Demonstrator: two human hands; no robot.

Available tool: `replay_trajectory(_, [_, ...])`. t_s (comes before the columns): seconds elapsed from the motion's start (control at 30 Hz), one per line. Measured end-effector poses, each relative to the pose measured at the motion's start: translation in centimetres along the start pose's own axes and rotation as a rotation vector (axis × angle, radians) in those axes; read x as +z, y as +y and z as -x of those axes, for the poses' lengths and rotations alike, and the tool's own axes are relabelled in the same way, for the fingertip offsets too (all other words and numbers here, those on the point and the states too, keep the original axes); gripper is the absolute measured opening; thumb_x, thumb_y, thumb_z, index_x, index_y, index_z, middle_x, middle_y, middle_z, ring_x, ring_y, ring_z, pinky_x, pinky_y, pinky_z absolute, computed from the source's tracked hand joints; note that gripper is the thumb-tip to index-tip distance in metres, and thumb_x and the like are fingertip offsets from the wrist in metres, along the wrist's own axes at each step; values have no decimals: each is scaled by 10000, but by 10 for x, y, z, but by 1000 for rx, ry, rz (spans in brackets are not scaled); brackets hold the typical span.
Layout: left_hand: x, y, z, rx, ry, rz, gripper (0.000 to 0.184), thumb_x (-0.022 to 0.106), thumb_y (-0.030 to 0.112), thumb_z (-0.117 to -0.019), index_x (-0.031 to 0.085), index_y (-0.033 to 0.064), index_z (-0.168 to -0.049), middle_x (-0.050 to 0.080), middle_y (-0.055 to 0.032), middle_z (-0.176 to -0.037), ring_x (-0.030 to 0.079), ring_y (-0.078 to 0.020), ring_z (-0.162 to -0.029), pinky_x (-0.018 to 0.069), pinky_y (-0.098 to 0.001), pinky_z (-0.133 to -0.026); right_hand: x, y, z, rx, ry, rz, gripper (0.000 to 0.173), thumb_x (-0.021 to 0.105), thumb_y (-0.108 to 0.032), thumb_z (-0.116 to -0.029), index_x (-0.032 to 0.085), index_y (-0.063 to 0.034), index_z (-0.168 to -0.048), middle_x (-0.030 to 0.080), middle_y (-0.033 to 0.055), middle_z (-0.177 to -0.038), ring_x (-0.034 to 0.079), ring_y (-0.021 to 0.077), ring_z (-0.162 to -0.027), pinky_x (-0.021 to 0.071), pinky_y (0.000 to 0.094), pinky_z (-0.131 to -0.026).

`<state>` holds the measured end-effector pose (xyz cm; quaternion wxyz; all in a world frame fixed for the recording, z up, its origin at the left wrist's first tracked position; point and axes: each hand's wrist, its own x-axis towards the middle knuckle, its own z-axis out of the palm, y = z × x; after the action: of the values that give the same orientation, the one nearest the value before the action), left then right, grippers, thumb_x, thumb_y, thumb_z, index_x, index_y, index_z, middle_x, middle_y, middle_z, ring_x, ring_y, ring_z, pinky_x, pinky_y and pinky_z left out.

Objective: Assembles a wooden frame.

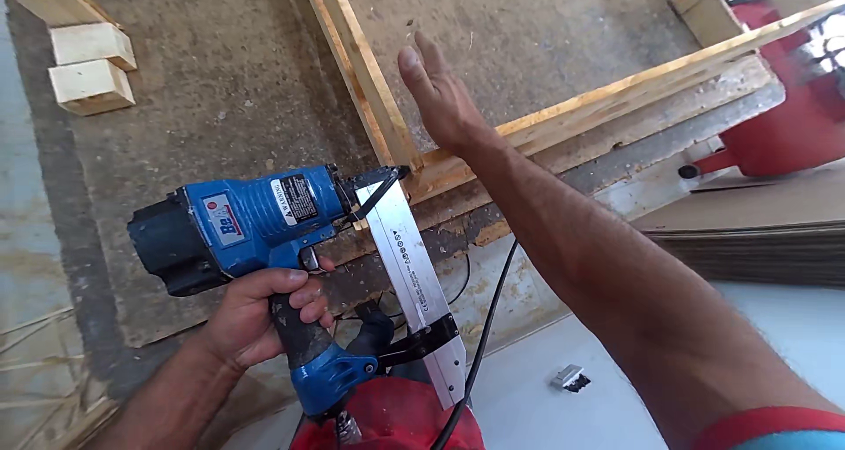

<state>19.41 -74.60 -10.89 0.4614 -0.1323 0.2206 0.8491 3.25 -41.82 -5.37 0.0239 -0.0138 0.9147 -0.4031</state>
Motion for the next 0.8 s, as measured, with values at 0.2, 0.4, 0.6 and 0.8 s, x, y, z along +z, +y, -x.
replay_trajectory(0.2, [-3,1,-1,-11,13,17,214,633,192,-933,661,51,-1092,559,-32,-646,665,-195,-625,634,-475,-737,1,-4,5,-9,12,32,826,209,-665,-1042,180,-113,-1657,386,111,-1638,544,236,-1378,465,501,-1117])
replay_trajectory(0.4, [-18,-10,-10,42,-100,56,331,616,180,-957,642,27,-1249,578,-45,-661,667,-212,-634,630,-497,-758,0,3,2,-13,79,-107,733,220,-600,-1072,351,-104,-1596,604,135,-1429,650,238,-1221,547,494,-1004])
replay_trajectory(0.6, [-49,-28,-2,129,-34,135,363,638,174,-941,653,33,-1276,606,-50,-669,677,-212,-634,631,-488,-753,-49,17,39,-223,-48,142,370,532,-142,-939,644,-90,-1288,697,49,-1265,668,139,-1166,558,380,-1005])
replay_trajectory(0.8, [-72,-35,-2,142,97,168,333,648,176,-916,666,30,-1215,591,-52,-654,669,-212,-608,635,-478,-715,-35,50,55,-194,-205,854,657,697,-743,-754,705,-180,-1093,721,56,-1039,675,289,-1009,509,544,-886])
